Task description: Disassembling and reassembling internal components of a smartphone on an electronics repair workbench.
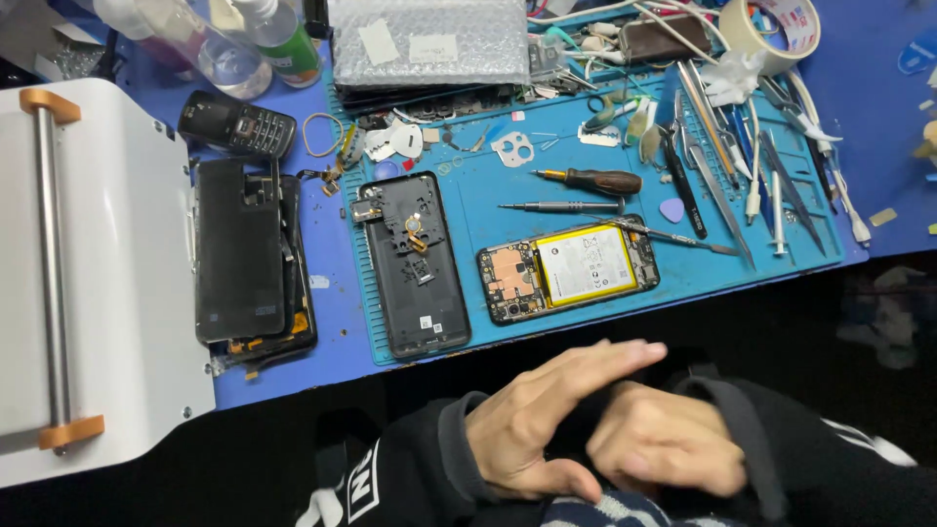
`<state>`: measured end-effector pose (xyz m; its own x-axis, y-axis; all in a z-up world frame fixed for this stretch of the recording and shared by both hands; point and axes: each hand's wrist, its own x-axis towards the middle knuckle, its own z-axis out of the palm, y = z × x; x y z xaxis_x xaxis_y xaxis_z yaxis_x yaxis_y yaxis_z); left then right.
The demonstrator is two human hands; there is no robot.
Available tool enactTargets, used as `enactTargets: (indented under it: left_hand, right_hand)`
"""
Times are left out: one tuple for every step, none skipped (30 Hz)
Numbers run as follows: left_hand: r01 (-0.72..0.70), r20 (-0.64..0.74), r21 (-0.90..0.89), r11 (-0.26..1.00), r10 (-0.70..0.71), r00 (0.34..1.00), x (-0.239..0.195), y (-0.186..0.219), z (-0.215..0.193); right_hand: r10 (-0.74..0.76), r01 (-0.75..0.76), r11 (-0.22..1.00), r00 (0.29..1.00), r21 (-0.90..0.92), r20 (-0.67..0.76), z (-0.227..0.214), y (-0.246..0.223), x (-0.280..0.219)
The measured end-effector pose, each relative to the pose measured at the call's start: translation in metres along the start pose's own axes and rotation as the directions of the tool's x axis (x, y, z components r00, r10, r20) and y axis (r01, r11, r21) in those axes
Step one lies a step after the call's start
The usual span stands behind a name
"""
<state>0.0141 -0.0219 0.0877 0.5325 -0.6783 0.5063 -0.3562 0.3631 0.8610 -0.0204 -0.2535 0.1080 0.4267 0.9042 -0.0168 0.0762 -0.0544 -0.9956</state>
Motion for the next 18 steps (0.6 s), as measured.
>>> enactTargets:
  left_hand:
    - [-0.075, 0.035, -0.012, 0.997, 0.076, 0.996, 0.004, -0.002, 0.001]
    - [-0.153, 0.072, -0.019, 0.988, 0.154, 0.985, 0.009, -0.004, 0.001]
    - [-0.154, 0.072, -0.011, 0.988, 0.154, 0.985, 0.011, 0.001, 0.010]
    - [-0.212, -0.034, 0.006, 0.977, 0.212, 0.977, 0.013, 0.007, 0.018]
    - [-0.266, -0.139, 0.028, 0.964, 0.267, 0.954, 0.016, 0.012, 0.026]
    - [-0.263, -0.142, 0.031, 0.964, 0.265, 0.954, 0.020, 0.009, 0.039]
    - [-0.360, -0.380, 0.085, 0.929, 0.365, 0.850, 0.025, 0.005, 0.052]
    - [-0.431, -0.587, 0.159, 0.888, 0.436, 0.682, 0.029, 0.001, 0.063]
    - [-0.427, -0.587, 0.163, 0.889, 0.435, 0.682, 0.030, 0.003, 0.064]
    - [-0.453, -0.635, 0.229, 0.861, 0.485, 0.601, 0.032, 0.003, 0.066]
    - [-0.471, -0.675, 0.296, 0.831, 0.531, 0.513, 0.034, 0.003, 0.068]
    - [-0.468, -0.678, 0.298, 0.832, 0.529, 0.511, 0.034, 0.013, 0.059]
    - [-0.475, -0.569, 0.308, 0.824, 0.560, 0.602, 0.034, 0.023, 0.051]
    - [-0.482, -0.446, 0.322, 0.815, 0.580, 0.682, 0.033, 0.034, 0.040]
    - [-0.479, -0.447, 0.331, 0.813, 0.582, 0.679, 0.031, 0.032, 0.038]
    - [-0.502, -0.349, 0.316, 0.805, 0.590, 0.728, 0.027, 0.029, 0.041]
    - [-0.522, -0.246, 0.296, 0.800, 0.592, 0.767, 0.024, 0.026, 0.043]
    - [-0.520, -0.247, 0.300, 0.799, 0.592, 0.767, 0.023, 0.020, 0.043]
  right_hand:
    - [-0.069, 0.072, 0.960, 0.997, 0.270, -0.020, 0.011, 0.017, 0.008]
    - [-0.136, 0.144, 0.847, 0.989, 0.511, -0.052, 0.025, 0.034, 0.020]
    - [-0.191, 0.203, 0.670, 0.977, 0.714, -0.098, 0.037, 0.035, 0.033]
    - [-0.231, 0.246, 0.441, 0.960, 0.863, -0.155, 0.049, 0.033, 0.046]
    - [-0.253, 0.267, 0.178, 0.942, 0.947, -0.218, 0.060, 0.030, 0.060]
    - [-0.249, 0.267, -0.102, 0.926, 0.958, -0.284, 0.067, 0.027, 0.068]
    - [-0.225, 0.247, -0.373, 0.911, 0.894, -0.345, 0.071, 0.023, 0.073]
    - [-0.185, 0.210, -0.616, 0.898, 0.759, -0.399, 0.072, 0.018, 0.076]
    - [-0.187, 0.206, -0.619, 0.899, 0.758, -0.396, 0.083, 0.019, 0.081]
    - [-0.285, 0.169, -0.659, 0.846, 0.733, -0.452, 0.092, 0.016, 0.085]
    - [-0.375, 0.127, -0.693, 0.778, 0.709, -0.505, 0.101, 0.009, 0.091]
    - [-0.456, 0.075, -0.722, 0.697, 0.688, -0.554, 0.106, 0.004, 0.106]
    - [-0.525, 0.019, -0.743, 0.604, 0.670, -0.599, 0.113, -0.005, 0.120]
    - [-0.587, -0.048, -0.753, 0.501, 0.656, -0.637, 0.120, -0.016, 0.134]
    - [-0.632, -0.116, -0.755, 0.389, 0.646, -0.670, 0.110, -0.023, 0.145]
    - [-0.655, -0.171, -0.754, 0.272, 0.634, -0.705, 0.102, -0.028, 0.154]
    - [-0.663, -0.226, -0.745, 0.151, 0.627, -0.733, 0.093, -0.034, 0.162]
    - [-0.663, -0.230, -0.745, 0.154, 0.626, -0.733, 0.088, -0.009, 0.139]
